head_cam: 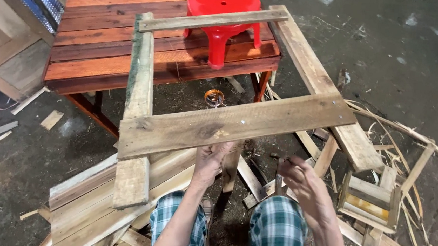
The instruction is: Assembling a rectangular wooden frame by positioning slats and hammering nails into the corner joints.
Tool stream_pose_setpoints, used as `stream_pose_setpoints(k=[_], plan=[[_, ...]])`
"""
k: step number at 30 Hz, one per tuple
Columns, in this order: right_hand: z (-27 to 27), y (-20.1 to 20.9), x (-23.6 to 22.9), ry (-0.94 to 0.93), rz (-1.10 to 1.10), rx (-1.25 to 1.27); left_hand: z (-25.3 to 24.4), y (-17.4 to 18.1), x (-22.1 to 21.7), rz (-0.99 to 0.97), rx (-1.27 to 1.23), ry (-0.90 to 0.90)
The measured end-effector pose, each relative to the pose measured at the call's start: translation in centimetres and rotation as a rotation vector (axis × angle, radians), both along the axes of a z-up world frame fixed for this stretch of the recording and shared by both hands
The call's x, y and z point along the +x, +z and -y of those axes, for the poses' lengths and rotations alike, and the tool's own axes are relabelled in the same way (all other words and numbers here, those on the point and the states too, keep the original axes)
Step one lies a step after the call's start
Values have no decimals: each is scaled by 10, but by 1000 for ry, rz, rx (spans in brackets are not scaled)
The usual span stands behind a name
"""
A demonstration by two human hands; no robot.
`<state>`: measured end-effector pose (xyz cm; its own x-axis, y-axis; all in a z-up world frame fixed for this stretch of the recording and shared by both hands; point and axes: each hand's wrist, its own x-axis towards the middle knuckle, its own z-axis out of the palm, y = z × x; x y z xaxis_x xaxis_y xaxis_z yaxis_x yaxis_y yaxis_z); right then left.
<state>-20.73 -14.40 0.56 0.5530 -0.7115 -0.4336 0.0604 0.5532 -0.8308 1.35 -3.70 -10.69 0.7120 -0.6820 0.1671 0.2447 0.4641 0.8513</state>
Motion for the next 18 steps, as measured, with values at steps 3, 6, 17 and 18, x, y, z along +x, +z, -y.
stream_pose_setpoints(k=[3, 6, 17, 18], plan=[[16, -51, -46, -74, 57, -1, 3, -1, -3, 65, -18, 109], [0, -17, -59, -150, -209, 68, 6, 10, -3, 194, -88, 232], [15, -114, -174, -326, -318, 69, 11, -6, 7, -86, -80, 295], [13, -117, -181, -339, -359, 86, 11, -7, 8, -62, -53, 332]])
